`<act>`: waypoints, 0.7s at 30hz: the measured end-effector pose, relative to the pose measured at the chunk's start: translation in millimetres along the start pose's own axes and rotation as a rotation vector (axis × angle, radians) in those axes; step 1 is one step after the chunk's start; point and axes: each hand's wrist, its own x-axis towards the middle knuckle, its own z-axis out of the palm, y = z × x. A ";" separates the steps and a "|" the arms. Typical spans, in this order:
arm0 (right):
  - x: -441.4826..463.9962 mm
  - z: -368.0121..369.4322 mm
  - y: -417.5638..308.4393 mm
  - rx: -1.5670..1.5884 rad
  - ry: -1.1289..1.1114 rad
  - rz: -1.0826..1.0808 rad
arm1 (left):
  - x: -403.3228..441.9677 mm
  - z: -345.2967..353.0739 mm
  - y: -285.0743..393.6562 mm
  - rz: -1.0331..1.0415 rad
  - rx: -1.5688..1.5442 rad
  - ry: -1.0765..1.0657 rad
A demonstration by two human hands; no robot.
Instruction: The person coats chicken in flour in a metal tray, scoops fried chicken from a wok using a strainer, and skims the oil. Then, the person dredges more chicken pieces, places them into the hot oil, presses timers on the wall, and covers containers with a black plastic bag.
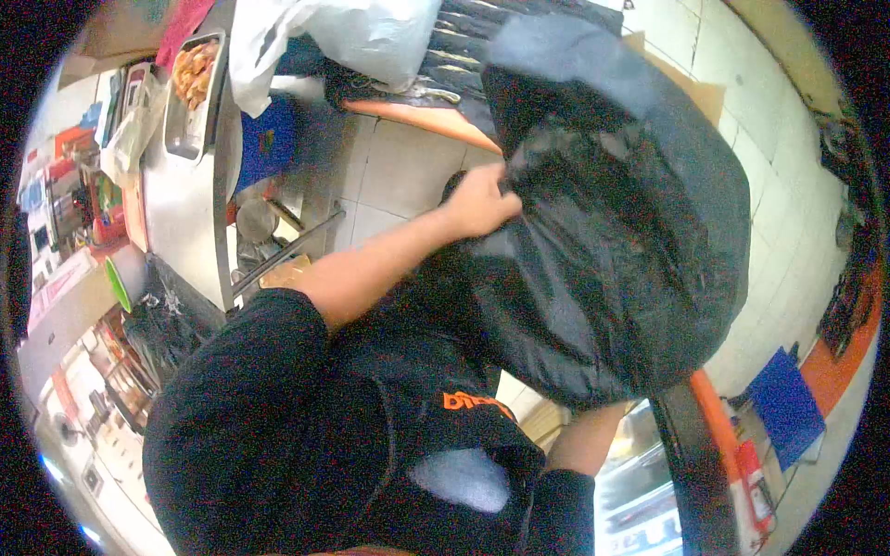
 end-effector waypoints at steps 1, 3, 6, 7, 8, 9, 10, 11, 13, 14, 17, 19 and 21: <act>4.8 25.3 -20.4 0.004 -0.084 -0.026 | 13.2 -23.5 5.0 0.034 0.106 0.071; 25.8 88.4 -66.3 0.047 -0.235 -0.072 | 44.8 -67.9 0.5 -0.004 0.130 0.122; 60.9 184.1 -123.8 0.130 -0.420 -0.049 | 102.5 -118.3 -40.8 0.079 0.254 0.266; 75.0 213.5 -138.8 0.158 -0.469 -0.012 | 121.8 -135.1 -53.7 0.033 0.303 0.264; 88.0 243.6 -150.4 0.192 -0.507 0.044 | 133.2 -149.2 -55.8 0.137 0.267 0.313; 99.3 272.2 -157.4 0.223 -0.539 0.104 | 145.9 -162.1 -61.6 0.094 0.331 0.324; 109.5 297.9 -162.2 0.246 -0.559 0.168 | 157.3 -171.4 -69.2 0.053 0.331 0.302; 117.0 322.2 -161.4 0.266 -0.573 0.244 | 170.1 -181.6 -77.1 0.010 0.332 0.281; 128.9 351.9 -154.9 0.297 -0.569 0.341 | 209.7 -194.3 -128.8 -0.029 0.412 0.259; 133.3 358.5 -148.4 0.314 -0.551 0.368 | 219.5 -199.5 -144.6 -0.092 0.430 0.256; 135.6 336.1 -126.1 0.378 -0.368 0.322 | 228.1 -207.8 -198.8 -0.264 0.357 0.226; 122.9 295.2 -129.1 0.408 -0.229 0.272 | 233.5 -208.5 -212.3 -0.301 0.402 0.272; 86.1 230.6 -158.5 -0.109 -0.164 -0.133 | 221.4 -212.7 -196.2 -0.279 0.506 0.253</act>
